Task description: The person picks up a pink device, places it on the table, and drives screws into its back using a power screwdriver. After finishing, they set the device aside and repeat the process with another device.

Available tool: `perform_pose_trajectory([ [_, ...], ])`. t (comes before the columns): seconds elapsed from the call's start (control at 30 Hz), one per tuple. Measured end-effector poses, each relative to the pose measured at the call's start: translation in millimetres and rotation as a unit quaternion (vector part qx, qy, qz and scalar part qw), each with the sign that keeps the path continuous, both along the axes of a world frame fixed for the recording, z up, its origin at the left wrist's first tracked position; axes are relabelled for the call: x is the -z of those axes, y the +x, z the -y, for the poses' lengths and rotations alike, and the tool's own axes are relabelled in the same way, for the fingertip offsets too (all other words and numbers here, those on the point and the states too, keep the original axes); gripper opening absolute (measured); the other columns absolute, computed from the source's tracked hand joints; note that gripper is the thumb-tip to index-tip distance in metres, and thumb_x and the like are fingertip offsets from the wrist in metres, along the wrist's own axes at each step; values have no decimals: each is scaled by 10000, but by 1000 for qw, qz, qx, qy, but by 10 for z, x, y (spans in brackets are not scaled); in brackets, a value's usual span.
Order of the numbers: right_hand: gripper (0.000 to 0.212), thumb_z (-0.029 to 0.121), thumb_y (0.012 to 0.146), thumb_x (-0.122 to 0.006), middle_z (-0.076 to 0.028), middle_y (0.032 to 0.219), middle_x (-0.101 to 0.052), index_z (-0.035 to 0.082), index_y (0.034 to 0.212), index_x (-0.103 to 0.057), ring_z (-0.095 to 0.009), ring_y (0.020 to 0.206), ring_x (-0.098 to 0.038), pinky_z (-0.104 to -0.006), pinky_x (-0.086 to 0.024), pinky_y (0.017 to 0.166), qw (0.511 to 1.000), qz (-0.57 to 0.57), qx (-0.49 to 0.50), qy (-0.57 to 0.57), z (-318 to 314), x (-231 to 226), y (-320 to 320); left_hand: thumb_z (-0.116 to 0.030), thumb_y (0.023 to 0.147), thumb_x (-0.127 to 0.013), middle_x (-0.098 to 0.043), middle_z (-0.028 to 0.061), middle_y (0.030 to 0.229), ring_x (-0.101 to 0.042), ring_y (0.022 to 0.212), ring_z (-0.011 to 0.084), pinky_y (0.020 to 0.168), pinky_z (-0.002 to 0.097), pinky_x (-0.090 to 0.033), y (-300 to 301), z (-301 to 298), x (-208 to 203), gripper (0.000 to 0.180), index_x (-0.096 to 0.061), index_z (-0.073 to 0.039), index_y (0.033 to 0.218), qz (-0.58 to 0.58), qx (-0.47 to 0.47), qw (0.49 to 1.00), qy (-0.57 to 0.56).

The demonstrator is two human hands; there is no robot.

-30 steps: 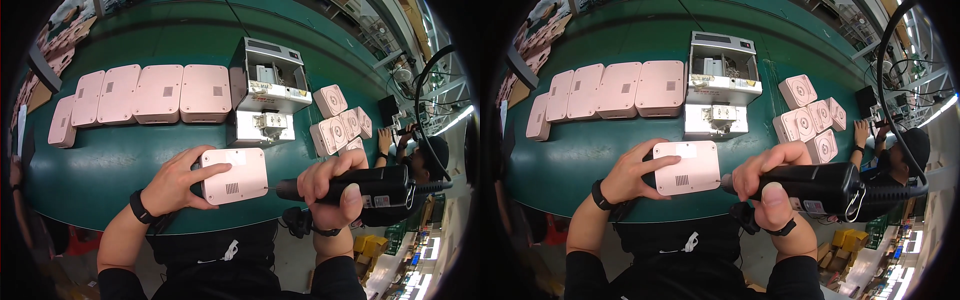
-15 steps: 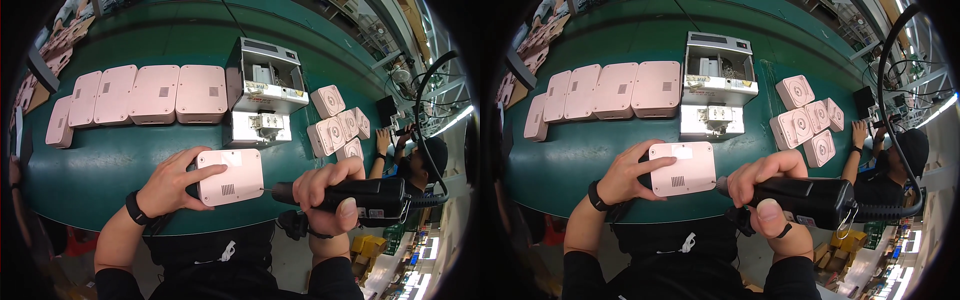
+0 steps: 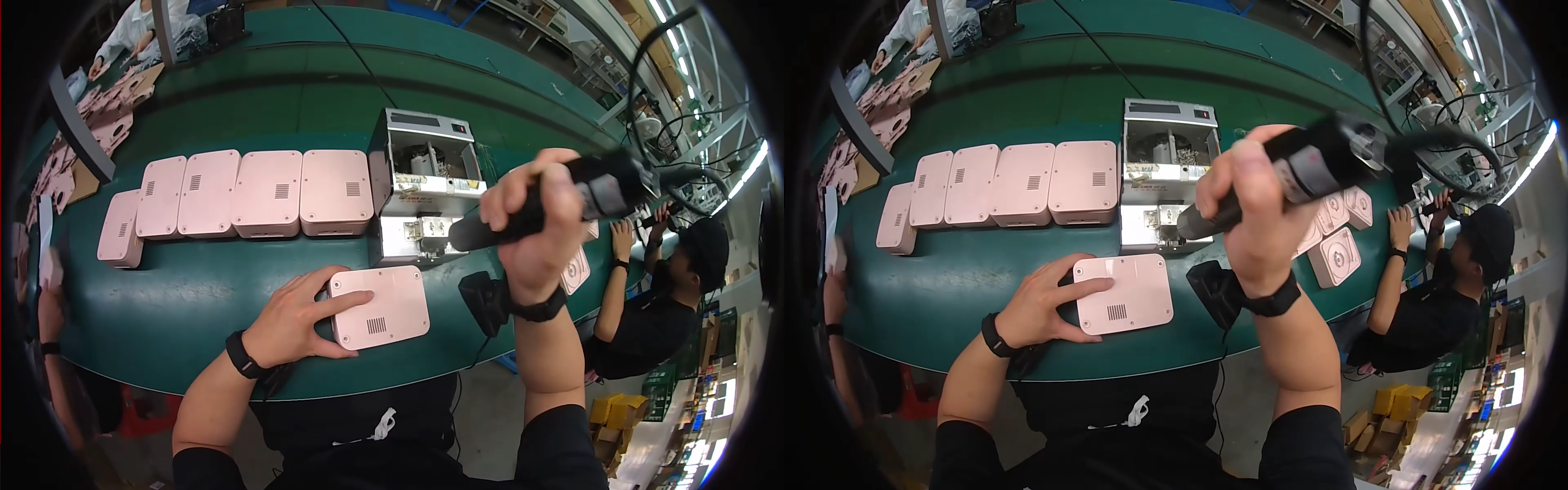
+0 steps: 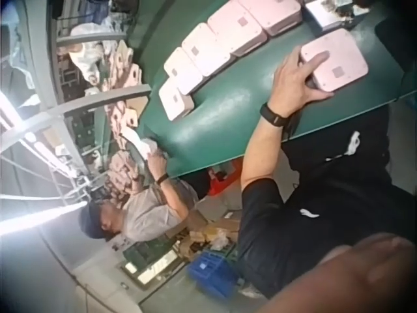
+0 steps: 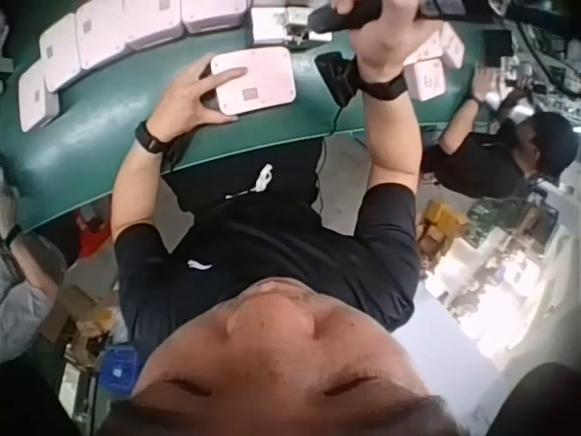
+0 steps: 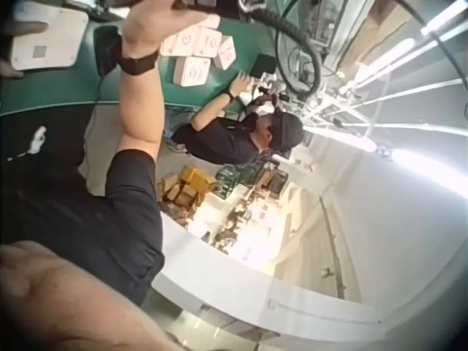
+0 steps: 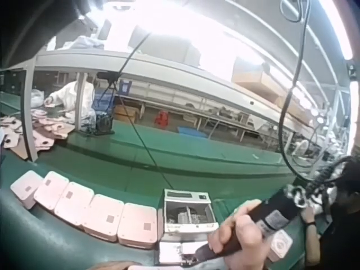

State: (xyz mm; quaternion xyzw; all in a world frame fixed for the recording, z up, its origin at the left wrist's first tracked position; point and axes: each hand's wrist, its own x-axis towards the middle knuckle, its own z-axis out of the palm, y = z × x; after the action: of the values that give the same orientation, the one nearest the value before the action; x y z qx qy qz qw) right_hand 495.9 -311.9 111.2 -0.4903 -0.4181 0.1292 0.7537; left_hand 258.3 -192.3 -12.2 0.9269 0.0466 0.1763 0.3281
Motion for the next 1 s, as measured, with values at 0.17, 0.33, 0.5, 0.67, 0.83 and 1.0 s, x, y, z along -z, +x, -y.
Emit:
perform_pose_trajectory([
  [0.17,284,346,1002,-473,-41,667,-486,65,1039,-453,-151,490,-462,-334,-429,523,998,-24,-11,-60,24,1,-44,-338,594,-921,-553,132,1324,-594,1161,348,981,430,-502,-20,-40,49,754,-657,-249,1294,6,-7,1000,-7],
  [0.33,345,407,976,-516,-41,650,-484,77,1035,-435,-159,474,-467,-337,-429,508,988,-81,-129,-17,344,4,-447,-335,611,-913,-541,139,1349,-586,1173,357,992,436,-496,-18,-71,74,744,-652,-247,1302,29,-5,999,-16],
  [0.5,497,418,855,-752,-78,720,-543,96,1050,-427,-191,570,-522,-369,-472,600,979,-112,-150,-75,522,-146,-760,-330,613,-911,-533,142,1362,-584,1175,359,992,434,-496,-36,-65,104,750,-646,-246,1310,28,-10,999,-14],
  [0.67,521,419,836,-781,-77,752,-554,97,1039,-426,-201,630,-545,-381,-485,656,972,-124,-166,-110,549,-84,-834,-329,611,-911,-525,148,1368,-580,1182,361,993,435,-494,-53,-32,104,771,-633,-251,1326,24,-13,1000,-14],
  [0.83,505,476,856,-728,-46,650,-517,110,998,-410,-178,497,-504,-359,-450,535,986,-62,-108,-113,495,89,-946,-304,606,-912,-520,160,1356,-566,1193,371,1000,436,-492,-42,-15,117,813,-602,-260,1357,16,-14,1000,-22],
  [1.0,521,394,813,-809,-67,743,-550,109,1026,-429,-200,642,-549,-408,-471,722,971,-130,-158,-120,624,71,-927,-266,592,-914,-519,168,1344,-561,1191,374,1004,434,-490,-46,-4,111,835,-595,-255,1363,17,-14,999,-32],
])
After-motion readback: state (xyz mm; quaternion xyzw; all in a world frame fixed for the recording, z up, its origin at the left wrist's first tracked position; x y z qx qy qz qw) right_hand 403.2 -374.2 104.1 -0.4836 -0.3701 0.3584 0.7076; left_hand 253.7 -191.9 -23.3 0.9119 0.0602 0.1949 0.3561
